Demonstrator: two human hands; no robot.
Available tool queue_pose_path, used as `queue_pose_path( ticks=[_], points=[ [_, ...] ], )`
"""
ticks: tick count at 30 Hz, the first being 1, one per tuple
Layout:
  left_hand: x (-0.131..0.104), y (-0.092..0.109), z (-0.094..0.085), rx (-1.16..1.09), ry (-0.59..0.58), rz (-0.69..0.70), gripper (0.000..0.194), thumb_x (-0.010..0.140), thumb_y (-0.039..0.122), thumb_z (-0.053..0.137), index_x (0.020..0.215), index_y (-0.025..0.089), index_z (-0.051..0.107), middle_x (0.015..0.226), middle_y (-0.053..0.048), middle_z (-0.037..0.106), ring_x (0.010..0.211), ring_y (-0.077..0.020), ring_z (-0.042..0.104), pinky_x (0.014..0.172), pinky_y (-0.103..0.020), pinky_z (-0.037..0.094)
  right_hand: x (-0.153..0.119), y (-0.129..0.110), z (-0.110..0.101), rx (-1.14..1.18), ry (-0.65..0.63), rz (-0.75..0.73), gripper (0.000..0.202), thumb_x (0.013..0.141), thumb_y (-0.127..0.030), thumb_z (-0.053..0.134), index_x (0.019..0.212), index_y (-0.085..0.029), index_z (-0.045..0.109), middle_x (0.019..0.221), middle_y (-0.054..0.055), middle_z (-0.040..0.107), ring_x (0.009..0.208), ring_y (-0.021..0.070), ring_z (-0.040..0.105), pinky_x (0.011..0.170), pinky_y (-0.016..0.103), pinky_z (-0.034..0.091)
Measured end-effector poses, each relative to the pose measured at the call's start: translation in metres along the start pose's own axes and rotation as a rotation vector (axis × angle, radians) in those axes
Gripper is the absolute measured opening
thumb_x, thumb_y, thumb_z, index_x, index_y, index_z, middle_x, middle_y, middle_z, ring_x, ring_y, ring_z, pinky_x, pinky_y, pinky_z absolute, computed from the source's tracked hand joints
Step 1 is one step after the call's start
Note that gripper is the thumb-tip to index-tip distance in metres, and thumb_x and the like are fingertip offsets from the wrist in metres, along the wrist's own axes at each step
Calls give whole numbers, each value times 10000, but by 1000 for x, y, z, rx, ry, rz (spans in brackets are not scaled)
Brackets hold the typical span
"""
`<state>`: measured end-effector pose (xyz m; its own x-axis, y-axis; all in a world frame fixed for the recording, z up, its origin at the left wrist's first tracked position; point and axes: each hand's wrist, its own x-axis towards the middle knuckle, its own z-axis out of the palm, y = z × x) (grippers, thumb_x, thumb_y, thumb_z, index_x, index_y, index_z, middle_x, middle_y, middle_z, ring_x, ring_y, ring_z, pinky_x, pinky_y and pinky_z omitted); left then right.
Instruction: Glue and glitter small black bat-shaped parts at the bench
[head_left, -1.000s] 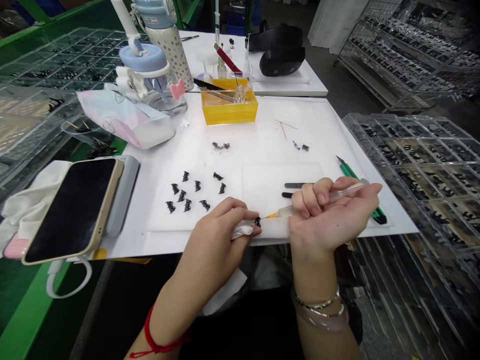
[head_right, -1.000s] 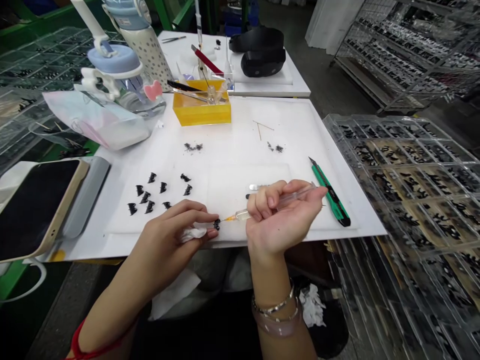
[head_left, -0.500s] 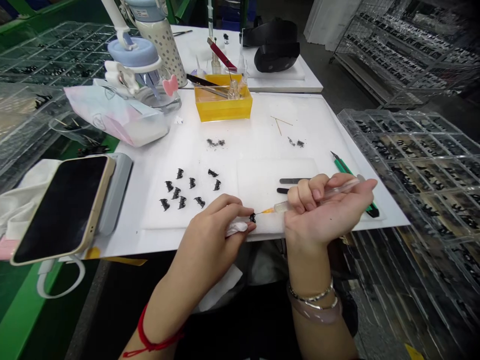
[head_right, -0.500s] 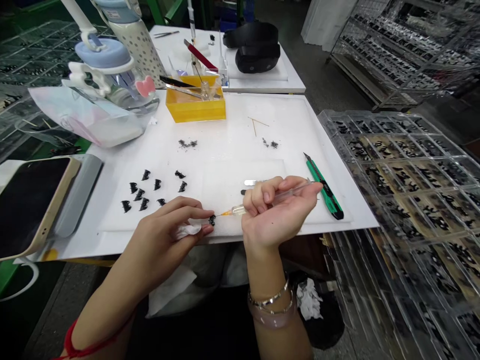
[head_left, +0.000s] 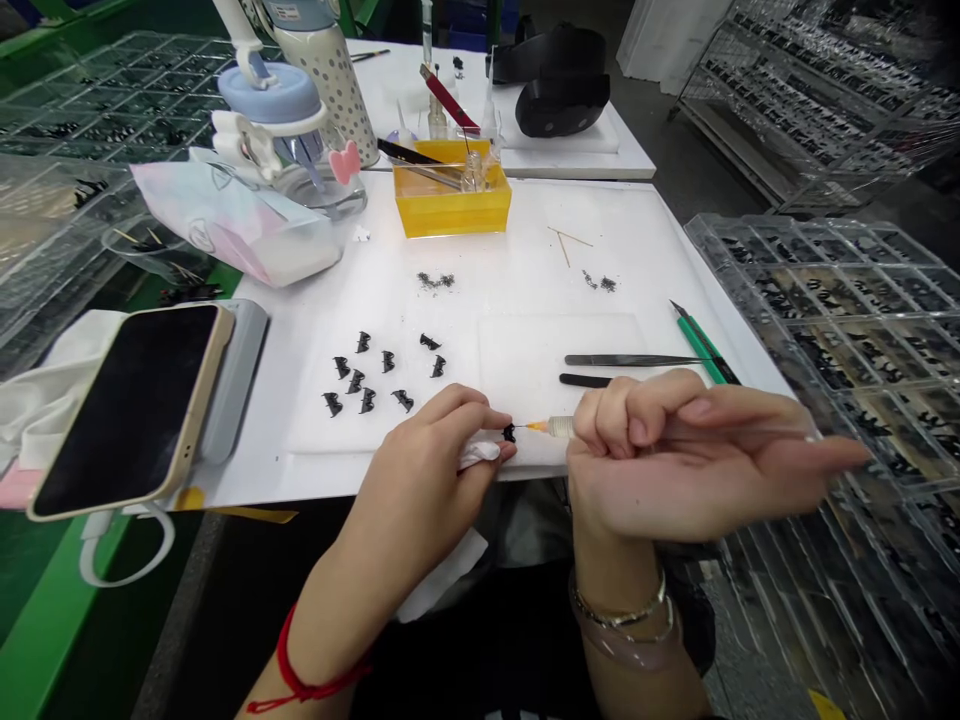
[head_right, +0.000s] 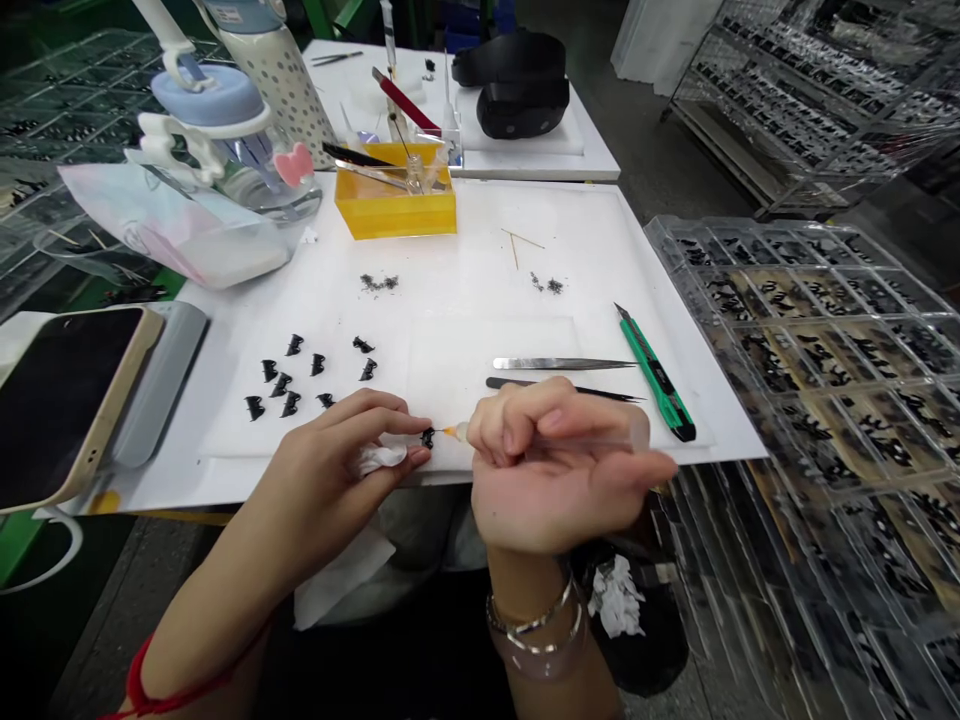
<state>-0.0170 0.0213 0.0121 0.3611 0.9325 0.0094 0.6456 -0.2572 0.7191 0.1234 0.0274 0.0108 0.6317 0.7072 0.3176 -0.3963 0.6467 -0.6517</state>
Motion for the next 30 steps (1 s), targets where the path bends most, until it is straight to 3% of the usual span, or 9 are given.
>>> queue_pose_path(
  ticks=[5, 9, 11, 14, 18, 30],
  points=[
    [-1, 1, 0, -2, 10, 4, 138, 832, 161, 597, 954, 167, 663, 977, -17, 611, 825, -159, 620, 715, -301, 468, -18, -11, 10, -136, -89, -107, 501, 948, -432, 326, 558, -188, 526, 457, -31, 432, 368, 86, 372, 344, 242, 395],
    [-1, 1, 1, -21, 21, 12, 140, 823, 139, 604, 952, 156, 654, 968, -20, 610, 842, -159, 616, 730, -293, 465, -28, -19, 12, -251, -63, -208, 455, 908, -491, 411, 566, -206, 504, 548, -15, 546, 440, 114, 457, 422, 310, 466],
    [-1, 0, 1, -19, 20, 17, 133, 827, 142, 604, 950, 158, 650, 972, -18, 608, 822, -151, 612, 709, -283, 462, -21, -18, 10, -151, -10, -142, 493, 924, -517, 340, 570, -212, 496, 500, -34, 503, 380, 95, 407, 361, 262, 417],
    [-1, -2, 1, -9, 27, 24, 129, 829, 147, 609, 951, 169, 643, 978, -11, 605, 791, -138, 600, 669, -268, 452, 2, -12, 4, -37, 127, 73, 559, 962, -494, 170, 581, -210, 464, 421, -67, 351, 300, 61, 251, 280, 173, 243],
    [-1, -3, 2, -14, 28, 23, 127, 821, 140, 617, 941, 174, 640, 973, -6, 604, 796, -134, 596, 671, -261, 447, 22, -2, 0, -37, 361, 250, 508, 953, -501, 228, 583, -204, 408, 402, -82, 302, 295, 49, 171, 273, 156, 151],
    [-1, -3, 0, -24, 5, 30, 141, 825, 131, 611, 956, 180, 623, 983, -2, 599, 829, -130, 594, 695, -259, 447, 20, 4, 3, -68, 346, 368, 426, 907, -482, 349, 582, -209, 390, 380, -88, 308, 291, 47, 157, 280, 159, 126]
  ],
)
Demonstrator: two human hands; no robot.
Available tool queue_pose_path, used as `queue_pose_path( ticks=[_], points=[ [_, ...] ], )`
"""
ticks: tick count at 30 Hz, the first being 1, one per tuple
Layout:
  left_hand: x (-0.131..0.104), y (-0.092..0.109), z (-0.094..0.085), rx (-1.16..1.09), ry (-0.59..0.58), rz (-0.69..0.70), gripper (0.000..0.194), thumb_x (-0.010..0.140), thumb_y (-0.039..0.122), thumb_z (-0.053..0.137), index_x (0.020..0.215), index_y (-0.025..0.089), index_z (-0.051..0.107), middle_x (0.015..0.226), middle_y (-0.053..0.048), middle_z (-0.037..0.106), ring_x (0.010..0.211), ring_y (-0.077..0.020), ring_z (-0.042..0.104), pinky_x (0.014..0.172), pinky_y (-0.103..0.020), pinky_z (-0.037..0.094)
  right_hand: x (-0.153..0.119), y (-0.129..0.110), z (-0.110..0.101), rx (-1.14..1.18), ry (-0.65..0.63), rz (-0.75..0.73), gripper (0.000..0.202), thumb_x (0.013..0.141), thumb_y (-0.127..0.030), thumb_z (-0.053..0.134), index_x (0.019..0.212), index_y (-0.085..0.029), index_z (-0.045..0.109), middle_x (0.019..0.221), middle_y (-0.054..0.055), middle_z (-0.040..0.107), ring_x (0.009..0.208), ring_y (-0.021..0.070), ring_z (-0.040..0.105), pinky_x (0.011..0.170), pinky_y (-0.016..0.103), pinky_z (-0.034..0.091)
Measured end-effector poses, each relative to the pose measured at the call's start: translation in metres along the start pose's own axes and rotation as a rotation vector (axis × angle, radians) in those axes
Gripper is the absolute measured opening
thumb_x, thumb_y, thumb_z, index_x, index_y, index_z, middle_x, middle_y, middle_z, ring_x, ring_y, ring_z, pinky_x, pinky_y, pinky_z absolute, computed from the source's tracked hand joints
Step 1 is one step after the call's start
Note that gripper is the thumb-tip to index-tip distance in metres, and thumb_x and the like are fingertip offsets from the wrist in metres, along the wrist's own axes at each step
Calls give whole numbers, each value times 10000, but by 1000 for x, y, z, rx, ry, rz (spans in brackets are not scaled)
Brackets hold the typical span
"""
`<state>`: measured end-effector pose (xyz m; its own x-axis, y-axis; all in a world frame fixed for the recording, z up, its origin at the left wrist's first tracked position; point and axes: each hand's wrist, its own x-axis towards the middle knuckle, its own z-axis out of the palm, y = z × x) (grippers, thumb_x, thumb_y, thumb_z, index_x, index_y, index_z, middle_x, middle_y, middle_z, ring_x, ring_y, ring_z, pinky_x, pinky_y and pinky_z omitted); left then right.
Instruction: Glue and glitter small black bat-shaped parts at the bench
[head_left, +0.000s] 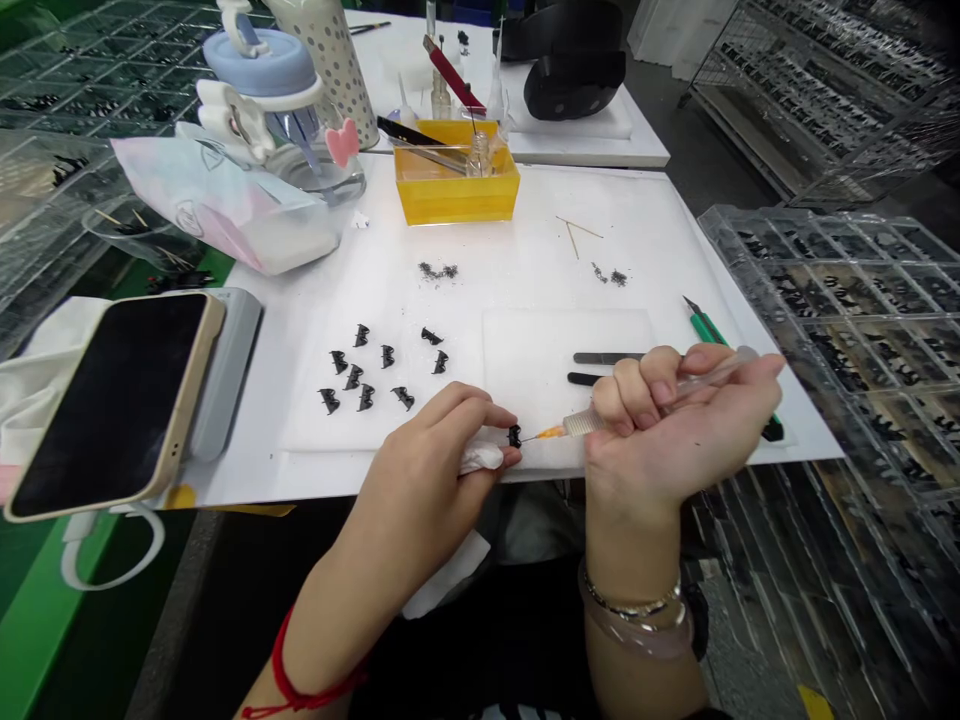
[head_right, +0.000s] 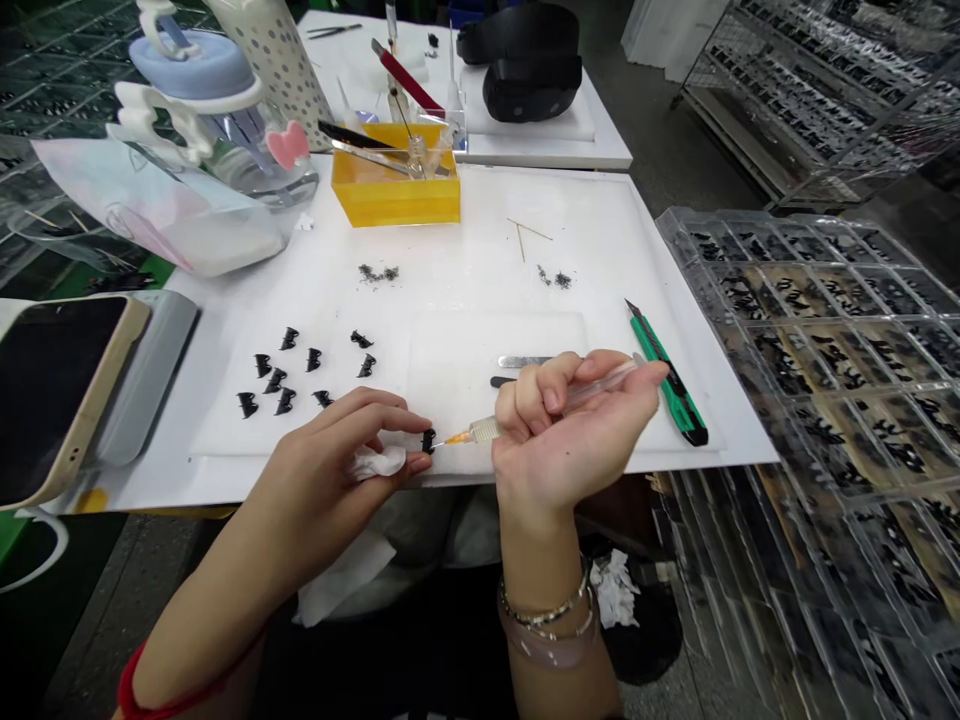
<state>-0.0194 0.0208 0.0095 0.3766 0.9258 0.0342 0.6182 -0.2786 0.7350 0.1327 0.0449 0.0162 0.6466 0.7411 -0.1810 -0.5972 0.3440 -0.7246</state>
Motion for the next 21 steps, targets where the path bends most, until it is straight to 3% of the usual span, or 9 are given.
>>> queue_pose_path(
  ticks=[21],
  points=[
    [1, -1, 0, 36, 14, 52, 133, 827, 151, 620, 956, 183, 616, 974, -4, 593, 848, -128, 578, 711, -244, 453, 0, 5, -3, 1, -58, -8, 435, 892, -529, 358, 591, -216, 381, 386, -92, 306, 286, 48, 179, 252, 144, 167]
  ],
)
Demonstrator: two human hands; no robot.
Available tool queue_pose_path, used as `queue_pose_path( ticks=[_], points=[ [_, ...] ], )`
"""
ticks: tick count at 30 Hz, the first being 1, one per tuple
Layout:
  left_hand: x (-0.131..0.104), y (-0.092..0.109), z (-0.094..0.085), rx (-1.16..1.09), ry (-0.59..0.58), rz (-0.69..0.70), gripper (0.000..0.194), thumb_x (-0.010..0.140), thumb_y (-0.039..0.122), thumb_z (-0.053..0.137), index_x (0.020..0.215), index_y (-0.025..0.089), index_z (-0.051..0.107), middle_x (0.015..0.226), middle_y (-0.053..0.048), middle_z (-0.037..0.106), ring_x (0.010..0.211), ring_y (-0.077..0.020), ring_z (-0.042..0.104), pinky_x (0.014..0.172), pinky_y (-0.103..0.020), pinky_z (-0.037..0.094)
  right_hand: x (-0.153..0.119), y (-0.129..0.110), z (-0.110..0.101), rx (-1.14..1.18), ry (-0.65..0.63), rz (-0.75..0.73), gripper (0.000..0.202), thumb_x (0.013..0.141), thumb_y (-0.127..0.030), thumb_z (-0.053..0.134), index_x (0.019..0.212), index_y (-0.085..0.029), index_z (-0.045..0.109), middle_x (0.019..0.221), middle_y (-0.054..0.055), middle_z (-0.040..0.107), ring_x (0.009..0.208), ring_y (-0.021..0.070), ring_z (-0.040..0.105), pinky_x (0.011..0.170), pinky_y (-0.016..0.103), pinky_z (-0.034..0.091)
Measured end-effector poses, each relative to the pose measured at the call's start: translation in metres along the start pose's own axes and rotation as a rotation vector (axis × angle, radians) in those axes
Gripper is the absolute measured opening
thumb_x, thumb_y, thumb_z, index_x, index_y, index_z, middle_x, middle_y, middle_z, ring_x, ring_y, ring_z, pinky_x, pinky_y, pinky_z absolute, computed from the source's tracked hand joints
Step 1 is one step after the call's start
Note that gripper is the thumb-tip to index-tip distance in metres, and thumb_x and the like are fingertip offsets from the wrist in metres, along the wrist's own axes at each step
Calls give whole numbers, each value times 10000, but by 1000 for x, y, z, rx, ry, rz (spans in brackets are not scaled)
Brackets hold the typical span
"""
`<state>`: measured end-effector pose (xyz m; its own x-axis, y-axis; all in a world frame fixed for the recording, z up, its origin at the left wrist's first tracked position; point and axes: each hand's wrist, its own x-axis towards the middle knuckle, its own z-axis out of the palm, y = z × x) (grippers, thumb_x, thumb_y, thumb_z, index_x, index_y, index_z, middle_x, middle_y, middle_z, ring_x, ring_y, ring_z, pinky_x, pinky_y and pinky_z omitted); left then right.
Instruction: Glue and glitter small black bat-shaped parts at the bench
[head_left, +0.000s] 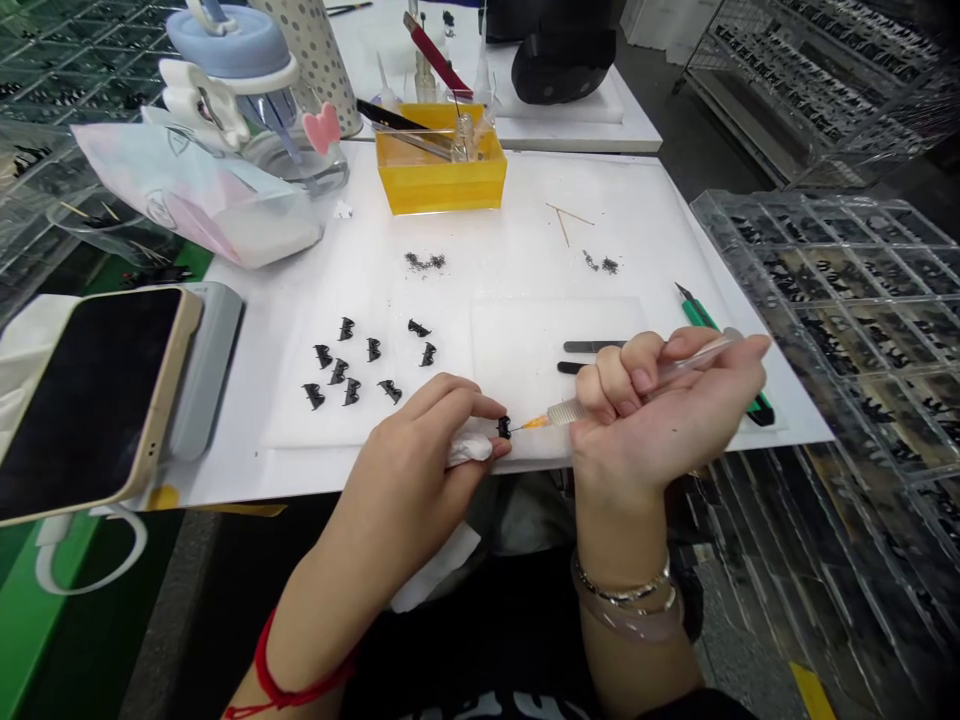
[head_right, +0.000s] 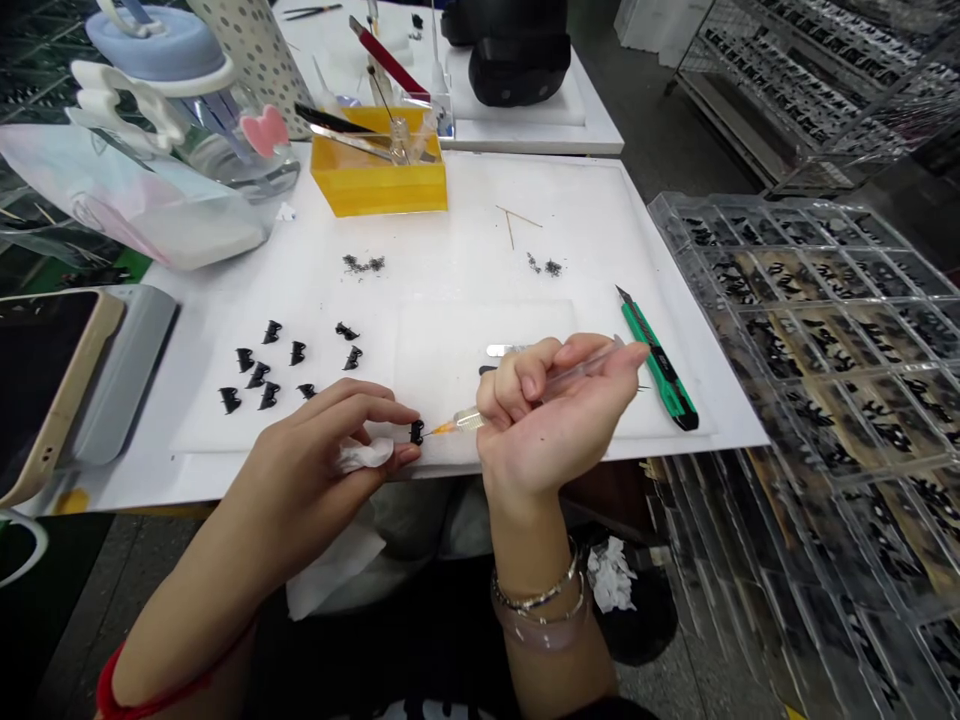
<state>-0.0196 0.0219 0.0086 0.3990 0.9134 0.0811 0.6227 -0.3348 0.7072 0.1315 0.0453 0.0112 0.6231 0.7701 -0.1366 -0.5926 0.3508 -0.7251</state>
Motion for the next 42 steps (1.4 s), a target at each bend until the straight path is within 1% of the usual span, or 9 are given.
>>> queue_pose_path(
  ticks=[9, 18, 24, 31, 34, 36, 38, 40, 42],
  points=[
    [0, 1, 0, 16, -2, 3, 135, 835, 166, 616, 968, 193, 613, 989, -10, 597, 826, -132, 569, 700, -249, 461, 2, 0, -1, 5, -5, -8, 427, 890, -524, 371, 590, -219, 374, 381, -92, 308, 279, 48, 174, 239, 139, 163],
    [1, 2, 0, 20, -17, -2, 133, 835, 171, 621, 968, 173, 615, 989, -16, 591, 840, -126, 560, 704, -242, 452, 2, 0, -2, 43, -14, 21, 490, 889, -609, 338, 598, -217, 375, 385, -91, 312, 289, 49, 175, 247, 143, 162],
    [1, 3, -1, 27, -13, -2, 145, 835, 175, 627, 979, 182, 616, 990, -15, 596, 848, -134, 566, 712, -253, 458, 2, -1, -2, 36, -13, 29, 514, 869, -655, 341, 598, -219, 374, 389, -93, 311, 290, 50, 182, 248, 149, 164],
    [0, 2, -1, 17, -8, -5, 143, 832, 169, 626, 975, 178, 619, 984, -12, 594, 849, -129, 568, 715, -246, 459, 2, 0, -2, 13, -6, 27, 514, 868, -652, 332, 590, -220, 369, 386, -94, 304, 286, 50, 176, 253, 147, 159],
    [0, 4, -2, 33, -19, -29, 133, 838, 173, 610, 971, 180, 612, 997, -20, 593, 860, -145, 583, 718, -265, 463, 3, -2, -3, 28, -22, 56, 489, 878, -605, 352, 578, -220, 387, 377, -92, 304, 286, 53, 158, 250, 147, 149],
    [-2, 7, -2, 42, -44, -51, 132, 846, 161, 581, 973, 184, 603, 1008, -29, 594, 851, -159, 595, 707, -283, 470, 5, -5, -8, 60, -63, 107, 466, 896, -541, 368, 569, -212, 420, 377, -90, 306, 290, 50, 145, 253, 145, 138],
    [-3, 11, -3, 44, -84, -56, 151, 850, 149, 555, 991, 185, 596, 1021, -40, 595, 843, -169, 607, 712, -294, 485, 8, -8, -17, 127, -152, 170, 449, 912, -480, 376, 575, -196, 463, 397, -94, 291, 303, 40, 125, 262, 139, 119],
    [-4, 14, -6, 69, -120, -52, 167, 837, 157, 562, 998, 184, 598, 1025, -47, 598, 850, -169, 616, 735, -288, 502, 12, -9, -27, 223, -292, 243, 419, 909, -452, 406, 608, -175, 500, 437, -109, 244, 316, 24, 92, 264, 132, 81],
    [-2, 14, -14, 116, -124, -56, 168, 798, 179, 606, 966, 189, 614, 998, -37, 607, 834, -156, 624, 734, -259, 510, 15, -8, -35, 304, -451, 326, 382, 906, -437, 431, 653, -165, 517, 472, -118, 196, 312, 9, 53, 251, 117, 32]
  ],
)
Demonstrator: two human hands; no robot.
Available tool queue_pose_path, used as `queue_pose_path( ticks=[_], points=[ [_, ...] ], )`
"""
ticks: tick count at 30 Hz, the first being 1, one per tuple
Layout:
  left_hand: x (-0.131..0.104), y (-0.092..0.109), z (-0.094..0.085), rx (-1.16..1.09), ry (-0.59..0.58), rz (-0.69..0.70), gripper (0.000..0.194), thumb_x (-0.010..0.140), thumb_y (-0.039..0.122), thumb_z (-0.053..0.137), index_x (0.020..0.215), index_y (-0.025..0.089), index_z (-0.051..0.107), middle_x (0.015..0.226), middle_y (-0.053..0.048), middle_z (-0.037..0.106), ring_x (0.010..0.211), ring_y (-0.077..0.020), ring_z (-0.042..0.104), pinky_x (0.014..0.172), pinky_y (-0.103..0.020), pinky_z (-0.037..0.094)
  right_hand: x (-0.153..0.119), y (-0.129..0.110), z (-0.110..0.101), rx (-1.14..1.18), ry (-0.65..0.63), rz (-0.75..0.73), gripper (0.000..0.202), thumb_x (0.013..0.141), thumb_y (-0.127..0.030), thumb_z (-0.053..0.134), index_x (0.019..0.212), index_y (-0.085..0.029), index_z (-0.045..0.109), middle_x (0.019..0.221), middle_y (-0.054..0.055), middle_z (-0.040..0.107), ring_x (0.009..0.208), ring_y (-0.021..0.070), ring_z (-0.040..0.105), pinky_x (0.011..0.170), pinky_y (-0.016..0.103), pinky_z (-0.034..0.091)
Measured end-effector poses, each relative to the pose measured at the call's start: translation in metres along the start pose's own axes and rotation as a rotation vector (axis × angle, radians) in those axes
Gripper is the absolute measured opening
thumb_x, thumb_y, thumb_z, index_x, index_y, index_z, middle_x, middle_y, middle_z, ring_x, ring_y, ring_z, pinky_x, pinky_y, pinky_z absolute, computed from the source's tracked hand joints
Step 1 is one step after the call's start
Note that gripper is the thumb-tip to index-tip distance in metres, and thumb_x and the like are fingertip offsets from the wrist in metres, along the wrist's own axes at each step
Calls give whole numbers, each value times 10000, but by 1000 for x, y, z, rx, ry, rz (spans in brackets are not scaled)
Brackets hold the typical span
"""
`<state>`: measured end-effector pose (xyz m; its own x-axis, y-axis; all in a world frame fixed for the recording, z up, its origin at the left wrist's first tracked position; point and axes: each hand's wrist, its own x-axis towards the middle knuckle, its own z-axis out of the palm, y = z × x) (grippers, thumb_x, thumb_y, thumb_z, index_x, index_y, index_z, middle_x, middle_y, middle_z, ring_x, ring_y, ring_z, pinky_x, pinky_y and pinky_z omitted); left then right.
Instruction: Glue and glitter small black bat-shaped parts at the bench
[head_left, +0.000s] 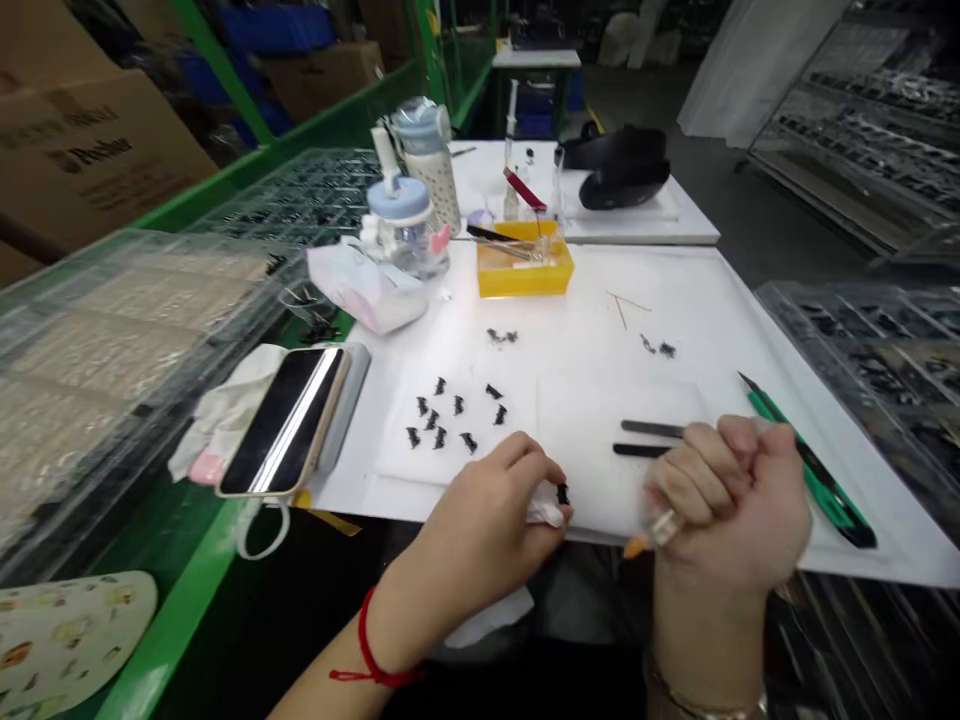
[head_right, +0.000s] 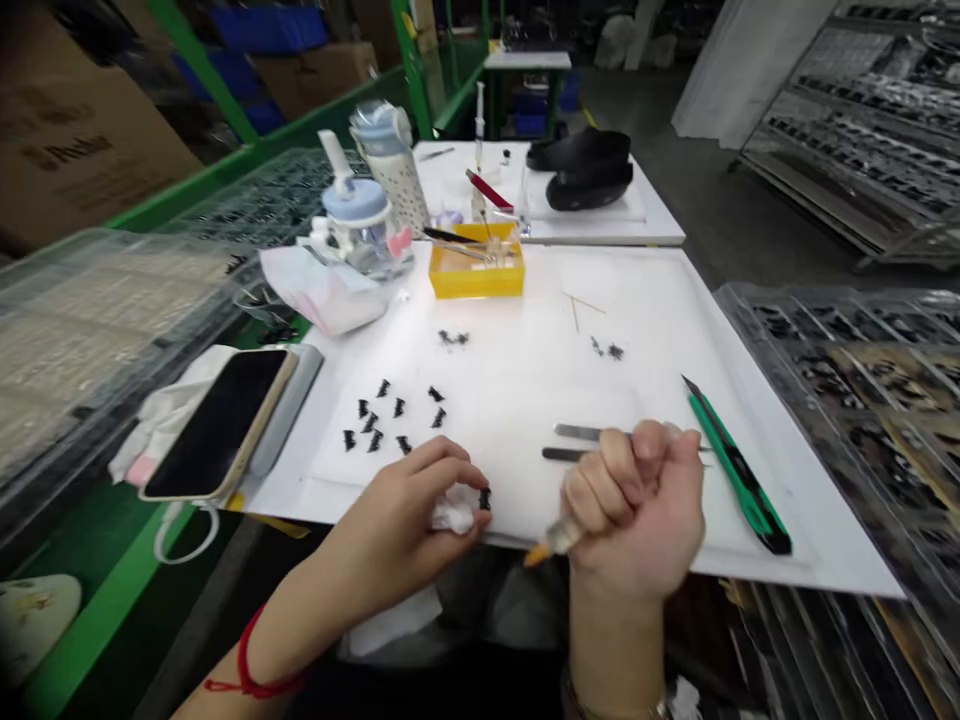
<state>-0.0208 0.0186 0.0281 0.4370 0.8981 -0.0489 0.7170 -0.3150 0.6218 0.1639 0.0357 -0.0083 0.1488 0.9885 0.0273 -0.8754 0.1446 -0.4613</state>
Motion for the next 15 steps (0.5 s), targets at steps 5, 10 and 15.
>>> queue_pose_path(
  ticks=[5, 10, 15],
  points=[
    [17, -20, -48, 212, 142, -168, 179, 787, 181, 588, 958, 176, 641, 1008, -68, 613, 821, -201, 636, 760, -330, 502, -6, 1, -2, 73, -291, 155, 422, 937, -501, 328, 706, -192, 499, 497, -121, 152, 286, 2, -13, 203, 104, 29],
    [47, -50, -80, 392, 57, -329, 164, 792, 242, 641, 931, 159, 666, 953, -72, 644, 861, -238, 629, 772, -404, 506, -9, 6, 0, 98, -201, 238, 447, 957, -498, 287, 677, -210, 484, 487, -112, 152, 313, 10, -20, 244, 95, 5],
    [54, -55, -82, 453, -62, -349, 250, 873, 343, 605, 1041, 159, 623, 989, -54, 654, 887, -195, 627, 785, -396, 526, -8, 7, -3, 106, -156, 259, 449, 953, -501, 301, 662, -212, 485, 486, -110, 144, 326, 15, 5, 268, 89, 34]
  ],
)
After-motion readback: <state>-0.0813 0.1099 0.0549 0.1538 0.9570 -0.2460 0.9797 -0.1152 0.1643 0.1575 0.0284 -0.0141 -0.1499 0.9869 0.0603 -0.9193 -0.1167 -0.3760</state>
